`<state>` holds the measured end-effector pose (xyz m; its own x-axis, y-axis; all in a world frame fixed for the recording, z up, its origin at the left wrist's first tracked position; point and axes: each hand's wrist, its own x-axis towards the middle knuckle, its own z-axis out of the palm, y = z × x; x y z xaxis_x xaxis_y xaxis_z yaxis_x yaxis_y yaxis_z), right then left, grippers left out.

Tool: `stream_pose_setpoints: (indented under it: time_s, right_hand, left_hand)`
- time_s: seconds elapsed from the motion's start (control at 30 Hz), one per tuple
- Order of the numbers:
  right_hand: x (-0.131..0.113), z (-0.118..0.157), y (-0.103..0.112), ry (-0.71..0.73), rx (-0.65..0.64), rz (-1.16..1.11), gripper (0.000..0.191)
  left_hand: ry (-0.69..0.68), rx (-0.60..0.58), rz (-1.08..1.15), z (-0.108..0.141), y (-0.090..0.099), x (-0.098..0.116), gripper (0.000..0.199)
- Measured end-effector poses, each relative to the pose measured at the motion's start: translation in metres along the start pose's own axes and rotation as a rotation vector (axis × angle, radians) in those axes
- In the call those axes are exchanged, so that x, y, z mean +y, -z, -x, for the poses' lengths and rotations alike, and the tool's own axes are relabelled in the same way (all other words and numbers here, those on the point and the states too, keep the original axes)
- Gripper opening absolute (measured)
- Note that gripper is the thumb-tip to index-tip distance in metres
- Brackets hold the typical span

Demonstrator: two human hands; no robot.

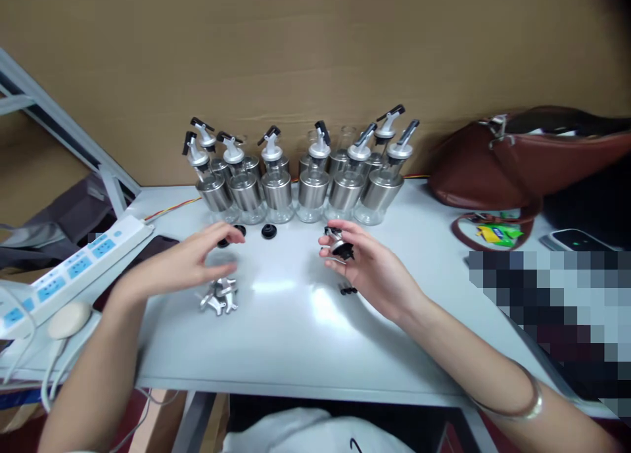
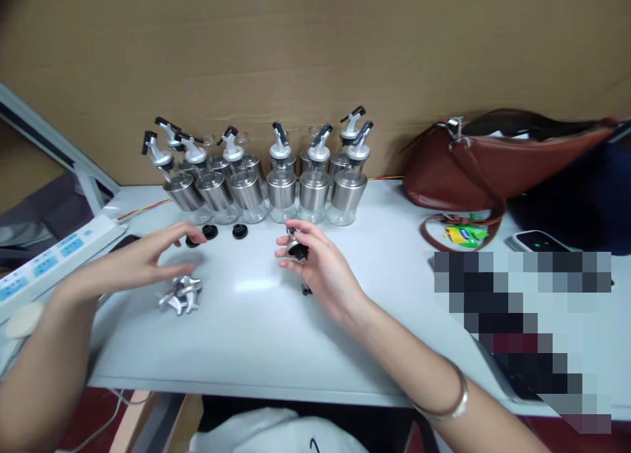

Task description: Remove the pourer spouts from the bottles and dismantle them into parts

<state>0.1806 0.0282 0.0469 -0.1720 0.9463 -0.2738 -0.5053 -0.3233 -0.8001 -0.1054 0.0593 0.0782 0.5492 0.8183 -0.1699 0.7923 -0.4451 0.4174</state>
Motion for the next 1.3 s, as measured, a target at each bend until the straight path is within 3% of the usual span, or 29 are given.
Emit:
stream_pose_setpoints:
  time_s: [0.07, 0.13, 0.2, 0.27, 0.33, 0.4, 0.6, 0.9, 1.1, 1.3]
  right_hand:
    - [-0.001, 0.001, -0.002, -0.044, -0.011, -0.027, 0.033]
    - [-0.002, 0.002, -0.003, -0.073, -0.011, -0.03, 0.038]
    - [-0.002, 0.003, -0.004, -0.085, -0.003, -0.025, 0.04]
    - [-0.003, 0.003, -0.004, -0.089, 0.008, -0.021, 0.039]
    - [-0.003, 0.003, -0.004, -0.084, 0.008, -0.02, 0.038]
    - [-0.004, 0.003, -0.004, -0.077, -0.008, -0.013, 0.036]
    - [0.0, 0.001, -0.002, -0.095, -0.058, -0.004, 0.029]
    - [-0.004, 0.003, -0.004, -0.09, -0.191, -0.003, 0.043]
    - [-0.009, 0.008, -0.003, 0.065, -0.328, 0.063, 0.031]
    - [-0.02, 0.009, 0.001, 0.317, -0.237, 0.134, 0.018]
  left_hand:
    - [0.008, -0.208, 0.037, 0.008, 0.006, -0.014, 0.069]
    - [0.005, -0.322, 0.072, 0.01, 0.003, -0.019, 0.089]
    - [0.033, -0.365, 0.094, 0.006, -0.005, -0.016, 0.079]
    - [0.068, -0.373, 0.108, -0.003, -0.014, -0.011, 0.055]
    - [0.058, -0.343, 0.13, -0.012, -0.022, -0.007, 0.034]
    - [0.023, -0.288, 0.151, -0.019, -0.029, -0.005, 0.026]
    - [-0.027, -0.189, 0.139, -0.022, -0.036, 0.0, 0.028]
    - [-0.032, -0.117, 0.108, -0.018, -0.036, 0.007, 0.036]
    - [0.001, -0.02, 0.105, -0.017, -0.03, 0.012, 0.032]
    - [-0.049, -0.015, 0.117, -0.021, -0.026, 0.014, 0.025]
